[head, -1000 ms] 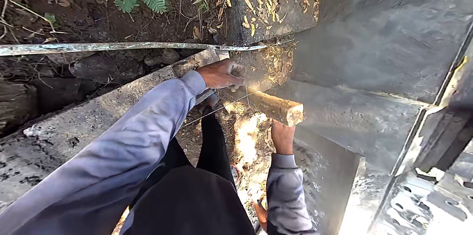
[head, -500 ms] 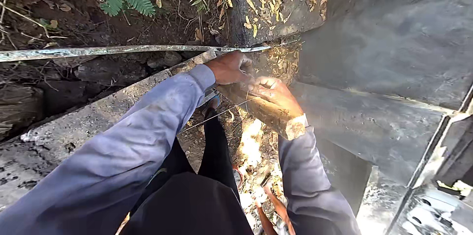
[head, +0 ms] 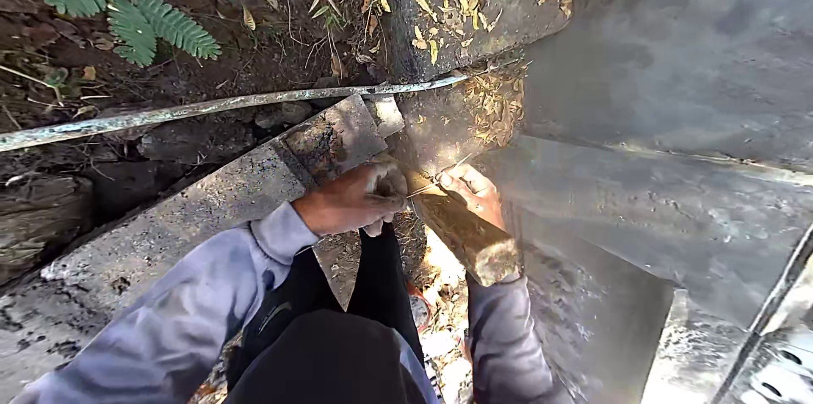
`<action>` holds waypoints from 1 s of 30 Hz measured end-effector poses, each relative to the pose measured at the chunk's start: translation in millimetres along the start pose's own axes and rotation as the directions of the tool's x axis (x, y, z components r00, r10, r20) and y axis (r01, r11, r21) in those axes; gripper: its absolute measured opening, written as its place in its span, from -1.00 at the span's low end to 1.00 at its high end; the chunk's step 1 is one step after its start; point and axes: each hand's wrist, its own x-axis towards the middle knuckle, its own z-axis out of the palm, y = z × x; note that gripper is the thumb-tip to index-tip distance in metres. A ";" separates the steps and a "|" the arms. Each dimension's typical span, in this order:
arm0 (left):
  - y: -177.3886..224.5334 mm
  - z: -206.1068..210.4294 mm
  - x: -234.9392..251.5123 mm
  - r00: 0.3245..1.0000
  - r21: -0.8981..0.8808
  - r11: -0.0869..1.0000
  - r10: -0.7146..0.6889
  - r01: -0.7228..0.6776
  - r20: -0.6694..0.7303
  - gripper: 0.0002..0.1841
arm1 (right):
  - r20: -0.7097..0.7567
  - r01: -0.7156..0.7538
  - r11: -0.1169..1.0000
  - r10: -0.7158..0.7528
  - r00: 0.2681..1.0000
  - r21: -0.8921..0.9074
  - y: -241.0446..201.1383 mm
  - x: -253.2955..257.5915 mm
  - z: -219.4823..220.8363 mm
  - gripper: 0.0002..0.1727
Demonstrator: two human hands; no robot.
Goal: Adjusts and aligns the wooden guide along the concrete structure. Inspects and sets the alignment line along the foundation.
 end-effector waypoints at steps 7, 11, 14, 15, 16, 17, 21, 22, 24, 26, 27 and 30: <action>3.1 1.8 23.9 0.988 0.171 0.980 0.121 -0.104 -0.094 -0.91 | 0.002 0.021 0.972 -0.022 1.000 0.235 19.2 -11.2 2.5 -0.82; 4.9 6.0 30.6 0.973 0.209 0.963 0.199 -0.173 -0.115 -0.94 | 0.000 0.028 0.944 -0.029 1.000 0.328 20.5 -13.8 6.2 -0.84; 3.1 6.9 34.6 0.957 0.246 0.940 0.268 -0.235 -0.108 -0.94 | 0.033 0.076 0.918 -0.097 0.995 0.390 31.4 -12.5 3.4 -0.84; 2.1 7.7 35.9 0.951 0.257 0.934 0.286 -0.249 -0.116 -0.94 | 0.046 0.109 0.905 -0.141 0.989 0.411 37.9 -10.6 1.5 -0.84; 1.3 9.2 36.5 0.945 0.265 0.929 0.300 -0.259 -0.127 -0.94 | 0.056 0.127 0.894 -0.167 0.984 0.430 41.7 -9.8 0.2 -0.85; 0.7 10.9 36.4 0.941 0.271 0.925 0.309 -0.265 -0.136 -0.94 | 0.061 0.129 0.887 -0.174 0.983 0.442 42.7 -10.4 -0.7 -0.85; -4.8 13.7 39.0 0.928 0.286 0.916 0.336 -0.282 -0.162 -0.93 | 0.056 0.152 0.896 -0.192 0.980 0.418 40.8 -14.4 -1.9 -0.84; -6.1 14.1 40.0 0.924 0.288 0.913 0.344 -0.288 -0.165 -0.94 | 0.060 0.168 0.897 -0.210 0.976 0.408 42.6 -14.2 -2.8 -0.83; -6.4 13.5 42.2 0.926 0.282 0.915 0.342 -0.288 -0.163 -0.93 | 0.085 0.202 0.899 -0.253 0.964 0.389 47.3 -11.7 -4.8 -0.83; -6.8 12.8 44.8 0.931 0.263 0.923 0.330 -0.282 -0.158 -0.94 | 0.084 0.212 0.892 -0.266 0.960 0.399 49.3 -11.5 -4.0 -0.83; -7.0 12.4 46.0 0.933 0.252 0.926 0.325 -0.280 -0.155 -0.95 | 0.085 0.216 0.887 -0.273 0.958 0.408 50.8 -11.2 -3.8 -0.83; -7.3 10.4 48.5 0.936 0.231 0.929 0.325 -0.289 -0.133 -0.96 | 0.088 0.222 0.882 -0.282 0.956 0.416 50.3 -11.8 -3.7 -0.84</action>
